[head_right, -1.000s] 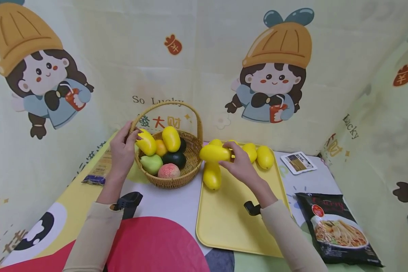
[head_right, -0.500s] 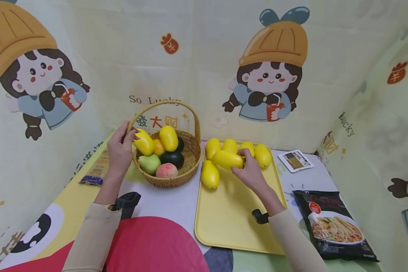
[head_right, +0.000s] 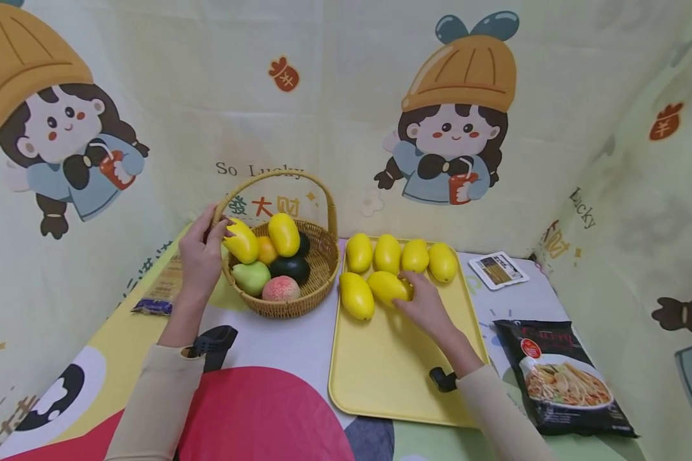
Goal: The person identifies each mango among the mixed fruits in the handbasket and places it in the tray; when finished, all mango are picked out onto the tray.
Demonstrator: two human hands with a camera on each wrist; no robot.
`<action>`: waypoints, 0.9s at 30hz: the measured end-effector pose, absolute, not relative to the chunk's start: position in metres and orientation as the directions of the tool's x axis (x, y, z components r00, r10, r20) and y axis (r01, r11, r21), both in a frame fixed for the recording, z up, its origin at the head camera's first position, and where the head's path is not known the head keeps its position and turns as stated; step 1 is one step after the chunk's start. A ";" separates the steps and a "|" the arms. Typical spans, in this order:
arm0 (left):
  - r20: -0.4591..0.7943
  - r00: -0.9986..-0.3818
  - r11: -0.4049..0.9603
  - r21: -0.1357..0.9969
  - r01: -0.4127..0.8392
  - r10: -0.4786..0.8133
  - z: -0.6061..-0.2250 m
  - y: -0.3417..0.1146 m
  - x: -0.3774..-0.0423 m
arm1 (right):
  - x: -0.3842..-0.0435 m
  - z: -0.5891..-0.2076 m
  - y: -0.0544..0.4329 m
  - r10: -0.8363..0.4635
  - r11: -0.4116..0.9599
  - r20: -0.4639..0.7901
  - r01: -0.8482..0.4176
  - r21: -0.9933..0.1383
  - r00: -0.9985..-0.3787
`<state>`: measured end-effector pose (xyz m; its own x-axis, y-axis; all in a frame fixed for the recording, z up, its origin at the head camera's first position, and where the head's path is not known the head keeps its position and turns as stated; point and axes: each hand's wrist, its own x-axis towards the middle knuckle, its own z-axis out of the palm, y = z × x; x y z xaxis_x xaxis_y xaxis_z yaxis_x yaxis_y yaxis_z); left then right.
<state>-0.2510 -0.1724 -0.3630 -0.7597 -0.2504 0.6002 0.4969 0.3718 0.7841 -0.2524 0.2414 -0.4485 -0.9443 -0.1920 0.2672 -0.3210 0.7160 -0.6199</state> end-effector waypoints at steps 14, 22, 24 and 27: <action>0.630 -0.735 0.370 0.763 0.529 -0.248 -0.379 -0.181 -0.266 | -0.246 -0.450 0.234 -0.110 0.762 0.107 -0.153 -0.630 -0.988; 0.625 -0.740 0.378 0.766 0.520 -0.248 -0.378 -0.181 -0.266 | -0.246 -0.451 0.235 -0.101 0.790 0.102 -0.142 -0.597 -0.990; 0.623 -0.742 0.382 0.766 0.516 -0.248 -0.378 -0.181 -0.265 | -0.247 -0.451 0.235 -0.101 0.792 0.110 -0.147 -0.592 -0.989; 0.619 -0.746 0.384 0.769 0.511 -0.248 -0.378 -0.181 -0.265 | -0.249 -0.450 0.236 -0.113 0.791 0.134 -0.171 -0.587 -0.984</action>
